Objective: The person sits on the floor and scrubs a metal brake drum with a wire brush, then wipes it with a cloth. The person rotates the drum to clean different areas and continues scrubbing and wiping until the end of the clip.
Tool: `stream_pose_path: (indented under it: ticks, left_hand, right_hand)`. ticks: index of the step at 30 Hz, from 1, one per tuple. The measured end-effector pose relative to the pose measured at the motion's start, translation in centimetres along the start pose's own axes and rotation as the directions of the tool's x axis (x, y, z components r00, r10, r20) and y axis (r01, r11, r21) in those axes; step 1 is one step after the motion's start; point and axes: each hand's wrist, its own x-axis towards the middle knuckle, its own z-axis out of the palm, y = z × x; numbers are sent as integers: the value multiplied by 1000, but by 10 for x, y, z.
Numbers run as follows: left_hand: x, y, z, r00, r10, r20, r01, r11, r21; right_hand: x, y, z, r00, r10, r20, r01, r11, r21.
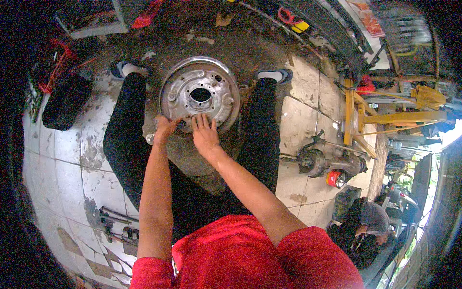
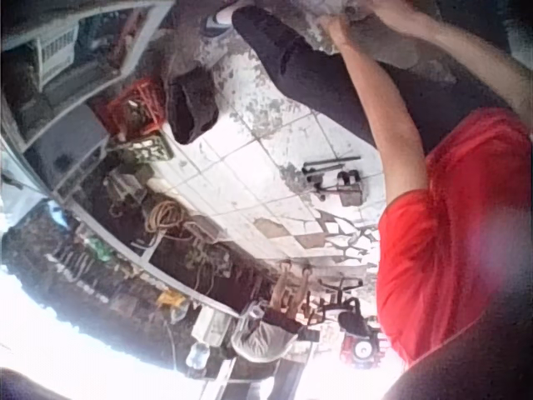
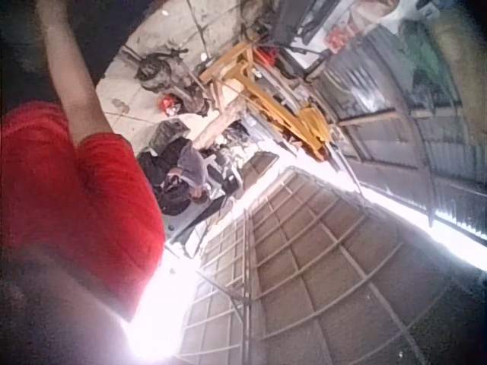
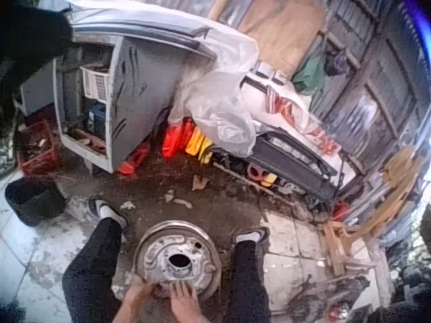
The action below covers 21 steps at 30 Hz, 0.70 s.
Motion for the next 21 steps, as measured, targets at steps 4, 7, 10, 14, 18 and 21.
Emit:
stream_pose_path:
  ticks: [4,7,10,14,18,21]
  left_hand:
    - [-19,30,4,997,6,-82,2,996,94]
    - [-19,22,-2,998,27,-65,-20,994,105]
    - [-25,30,0,995,0,-97,12,992,123]
    - [-24,33,-3,996,-16,-86,24,996,89]
    - [-22,28,0,996,-20,-81,26,997,71]
    - [-23,23,2,994,-16,-105,21,998,56]
  right_hand:
    - [-15,-1,14,1000,-11,-1,11,993,-121]
    - [-23,7,18,996,-86,-12,85,993,-84]
    - [-9,20,9,999,-6,-33,4,998,-65]
    - [-7,15,16,999,30,-27,-32,994,-106]
    - [-25,15,19,997,-82,14,83,984,-159]
    - [-20,24,9,997,-69,-28,65,992,-112]
